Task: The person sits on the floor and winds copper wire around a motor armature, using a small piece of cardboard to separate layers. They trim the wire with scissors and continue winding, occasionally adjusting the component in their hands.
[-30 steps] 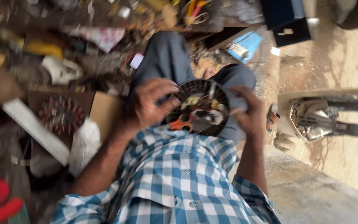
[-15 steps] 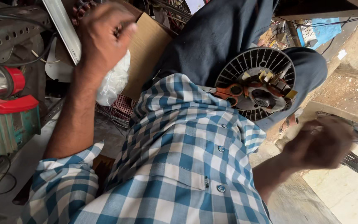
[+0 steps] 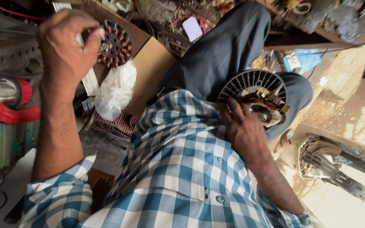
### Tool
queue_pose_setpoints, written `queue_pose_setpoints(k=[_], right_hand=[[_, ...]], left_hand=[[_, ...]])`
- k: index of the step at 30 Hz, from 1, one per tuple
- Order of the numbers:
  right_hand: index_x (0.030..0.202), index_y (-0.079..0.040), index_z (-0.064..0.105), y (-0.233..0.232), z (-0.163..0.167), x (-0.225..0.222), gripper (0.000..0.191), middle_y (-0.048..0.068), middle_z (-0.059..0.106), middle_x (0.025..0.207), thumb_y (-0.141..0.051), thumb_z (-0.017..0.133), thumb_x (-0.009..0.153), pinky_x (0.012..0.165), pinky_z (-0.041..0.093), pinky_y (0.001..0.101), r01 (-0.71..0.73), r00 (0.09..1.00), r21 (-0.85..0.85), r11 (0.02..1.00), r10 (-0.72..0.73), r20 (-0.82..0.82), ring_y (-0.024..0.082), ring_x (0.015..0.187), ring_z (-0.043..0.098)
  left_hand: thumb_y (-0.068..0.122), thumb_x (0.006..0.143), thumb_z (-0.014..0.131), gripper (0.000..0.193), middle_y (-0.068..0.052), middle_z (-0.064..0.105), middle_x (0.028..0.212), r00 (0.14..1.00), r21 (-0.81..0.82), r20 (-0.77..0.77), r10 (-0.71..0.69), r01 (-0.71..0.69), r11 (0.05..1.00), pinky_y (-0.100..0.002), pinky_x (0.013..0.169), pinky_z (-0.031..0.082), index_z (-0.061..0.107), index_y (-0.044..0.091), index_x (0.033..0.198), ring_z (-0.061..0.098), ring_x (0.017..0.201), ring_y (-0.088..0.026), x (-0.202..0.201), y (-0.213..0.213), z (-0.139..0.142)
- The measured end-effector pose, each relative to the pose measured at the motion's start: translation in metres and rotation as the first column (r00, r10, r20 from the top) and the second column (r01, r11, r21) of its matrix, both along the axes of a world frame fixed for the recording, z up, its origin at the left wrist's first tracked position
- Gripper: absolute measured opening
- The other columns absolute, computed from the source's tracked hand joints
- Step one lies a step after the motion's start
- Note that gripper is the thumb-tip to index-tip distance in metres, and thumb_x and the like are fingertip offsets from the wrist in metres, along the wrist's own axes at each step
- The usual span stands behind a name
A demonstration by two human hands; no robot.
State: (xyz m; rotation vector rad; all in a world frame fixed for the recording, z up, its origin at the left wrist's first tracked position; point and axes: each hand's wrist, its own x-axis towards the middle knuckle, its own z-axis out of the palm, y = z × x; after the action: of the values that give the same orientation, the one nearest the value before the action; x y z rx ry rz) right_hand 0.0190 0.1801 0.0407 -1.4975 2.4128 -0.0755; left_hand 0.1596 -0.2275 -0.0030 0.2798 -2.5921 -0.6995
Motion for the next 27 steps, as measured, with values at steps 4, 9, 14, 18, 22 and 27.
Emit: queue_pose_setpoints(k=[4,9,14,18,22,27], right_hand=[[0.137,0.002,0.059,-0.007,-0.005,-0.009,0.051,0.019,0.062,0.130,-0.002,0.056,0.086,0.085,0.054,0.0431,-0.071,0.997,-0.066,0.995,0.069,-0.032,0.033,0.104,0.066],[0.132,0.000,0.058,-0.009,0.004,-0.016,0.039,0.016,0.066,0.129,0.001,0.056,0.094,0.085,0.056,0.0444,0.015,0.994,-0.154,0.988,0.001,0.107,0.033,0.101,0.071],[0.131,0.000,0.059,0.000,0.020,-0.009,0.044,0.019,0.066,0.122,-0.001,0.071,0.089,0.083,0.058,0.0418,0.282,0.936,-0.332,0.900,-0.182,0.302,0.036,0.101,0.070],[0.132,-0.001,0.059,0.025,0.014,-0.006,0.050,0.020,0.065,0.128,0.006,0.072,0.085,0.085,0.062,0.0337,0.506,0.856,-0.534,0.678,-0.317,0.409,0.025,0.097,0.075],[0.147,0.002,0.050,0.071,-0.007,-0.008,0.057,0.017,0.064,0.138,0.009,0.066,0.093,0.102,0.060,0.0373,0.734,0.669,-0.654,0.184,-0.034,0.742,0.024,0.118,0.070],[0.149,0.005,0.049,0.127,-0.039,-0.010,0.054,0.018,0.064,0.138,0.012,0.065,0.098,0.100,0.062,0.0377,0.732,0.625,-0.675,-0.092,-0.303,0.719,0.022,0.111,0.071]], left_hand=[[0.005,0.098,0.081,0.009,-0.011,0.074,0.104,0.997,0.083,0.075,0.030,-0.036,0.996,-0.038,0.086,0.058,0.073,0.001,0.099,0.073,0.098,-0.027,-0.004,0.009,-0.012],[0.015,0.096,0.081,0.014,-0.011,0.073,0.103,0.982,0.097,0.191,0.008,-0.027,0.995,-0.038,0.080,0.058,0.075,0.004,0.101,0.072,0.093,-0.027,-0.016,0.022,-0.019],[0.013,0.093,0.077,0.011,-0.013,0.071,0.096,0.986,0.171,0.138,-0.093,0.069,0.983,-0.044,0.080,0.056,0.071,0.004,0.094,0.070,0.091,-0.033,-0.030,0.046,-0.028],[0.017,0.085,0.077,0.017,-0.017,0.069,0.093,0.954,0.218,0.200,-0.225,0.180,0.959,-0.049,0.074,0.055,0.070,0.004,0.093,0.067,0.086,-0.040,-0.040,0.085,-0.052],[0.024,0.088,0.068,0.020,-0.023,0.071,0.090,0.738,0.109,0.632,-0.237,0.218,0.970,-0.053,0.080,0.056,0.071,0.004,0.088,0.070,0.089,-0.042,-0.049,0.116,-0.077],[0.025,0.082,0.065,0.027,-0.028,0.072,0.101,0.577,0.270,0.755,-0.312,0.160,0.949,-0.054,0.092,0.055,0.074,0.001,0.092,0.068,0.104,-0.046,-0.062,0.114,-0.082]])
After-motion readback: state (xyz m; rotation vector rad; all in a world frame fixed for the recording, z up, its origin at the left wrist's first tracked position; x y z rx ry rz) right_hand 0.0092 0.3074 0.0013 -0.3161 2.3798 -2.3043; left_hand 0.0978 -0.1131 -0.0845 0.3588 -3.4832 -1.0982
